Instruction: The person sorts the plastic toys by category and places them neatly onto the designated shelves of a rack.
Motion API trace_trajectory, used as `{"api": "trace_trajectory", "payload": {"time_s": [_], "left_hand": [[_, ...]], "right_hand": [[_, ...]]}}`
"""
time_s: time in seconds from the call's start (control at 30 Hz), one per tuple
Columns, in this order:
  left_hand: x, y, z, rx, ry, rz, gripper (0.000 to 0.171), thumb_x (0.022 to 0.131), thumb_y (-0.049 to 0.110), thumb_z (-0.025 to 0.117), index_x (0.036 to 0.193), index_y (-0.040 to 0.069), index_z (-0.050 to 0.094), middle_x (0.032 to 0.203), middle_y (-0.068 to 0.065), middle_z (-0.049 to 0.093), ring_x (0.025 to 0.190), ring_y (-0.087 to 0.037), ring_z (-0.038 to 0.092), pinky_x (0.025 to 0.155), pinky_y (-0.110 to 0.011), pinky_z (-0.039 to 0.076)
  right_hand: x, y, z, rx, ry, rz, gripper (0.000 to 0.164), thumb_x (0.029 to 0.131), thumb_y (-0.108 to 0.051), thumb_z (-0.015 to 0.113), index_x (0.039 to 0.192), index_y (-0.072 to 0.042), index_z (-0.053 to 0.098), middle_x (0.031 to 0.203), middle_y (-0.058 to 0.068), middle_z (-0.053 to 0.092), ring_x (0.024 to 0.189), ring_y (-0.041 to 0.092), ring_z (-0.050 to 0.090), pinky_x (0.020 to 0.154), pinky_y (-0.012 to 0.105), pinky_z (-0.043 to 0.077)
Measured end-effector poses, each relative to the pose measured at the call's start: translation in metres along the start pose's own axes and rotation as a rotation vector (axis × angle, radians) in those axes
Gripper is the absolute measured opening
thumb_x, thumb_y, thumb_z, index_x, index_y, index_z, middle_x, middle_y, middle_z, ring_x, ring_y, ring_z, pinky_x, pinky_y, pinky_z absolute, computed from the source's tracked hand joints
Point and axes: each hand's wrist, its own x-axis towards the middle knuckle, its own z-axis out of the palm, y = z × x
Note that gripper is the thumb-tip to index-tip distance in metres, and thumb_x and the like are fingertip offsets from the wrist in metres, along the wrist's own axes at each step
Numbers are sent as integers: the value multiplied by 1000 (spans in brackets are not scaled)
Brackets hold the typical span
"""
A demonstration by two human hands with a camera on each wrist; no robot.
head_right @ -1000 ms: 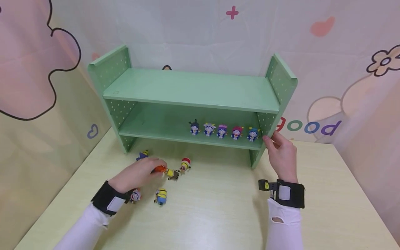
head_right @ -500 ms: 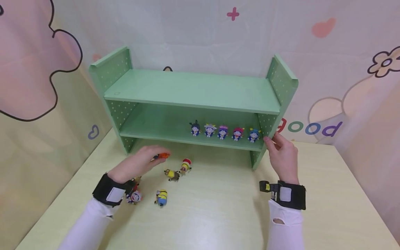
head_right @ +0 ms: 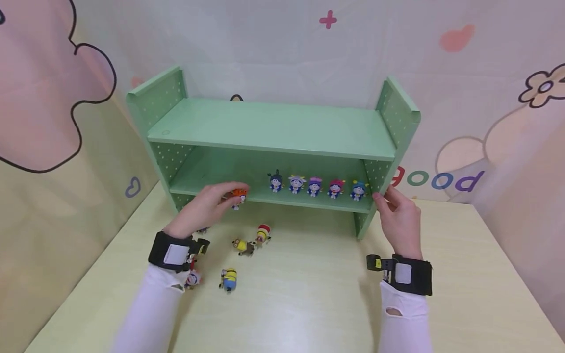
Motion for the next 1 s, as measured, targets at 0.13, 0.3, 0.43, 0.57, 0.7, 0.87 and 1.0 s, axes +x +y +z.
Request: {"api": "trace_trajectory", "payload": {"time_s": [0.13,0.3,0.43,0.57,0.7,0.87,1.0], "left_hand": [[10,0,3,-31,35,-17,35,103,13,53,137,9,54,119,-1,61,87,-15,57,77,-29,47],[19,2,7,-48,64,-4,36,104,11,50,140,9,52,121,-2,60,81,-16,53,72,-30,45],[25,2,9,-73,83,-56,35,105,11,47,140,11,52,112,-4,61,71,-17,51,64,-30,43],[31,0,12,-130,121,-111,35,106,16,46,141,12,51,106,0,60,66,-17,50,58,-31,43],[36,-3,14,-200,159,-131,36,105,20,49,140,11,51,105,0,61,74,-19,56,63,-33,47],[40,-7,16,-233,183,-136,36,104,23,53,138,11,53,103,0,63,82,-16,62,68,-33,50],[43,-10,17,-214,193,-135,39,101,25,59,137,11,53,108,1,62,85,-12,62,72,-31,50]], "right_hand": [[0,0,-1,-2,1,-5,47,104,-38,50,146,-16,48,131,10,56,104,27,64,90,46,47],[0,1,0,-4,9,-11,46,104,-36,51,146,-16,48,131,9,56,106,26,63,90,43,48],[1,0,1,-9,13,-20,46,104,-35,51,146,-15,48,131,9,56,106,27,63,89,43,48],[1,0,0,-6,9,-10,46,104,-36,51,146,-15,48,131,10,56,104,27,64,90,46,47],[0,0,-1,-1,3,0,48,104,-37,52,146,-14,47,131,12,56,104,28,64,91,50,47],[0,0,0,-6,5,-2,47,104,-35,51,146,-15,47,131,12,56,105,28,63,91,49,47],[1,0,0,-6,6,-3,47,104,-36,51,146,-15,47,130,12,56,104,28,64,91,49,47]]}}
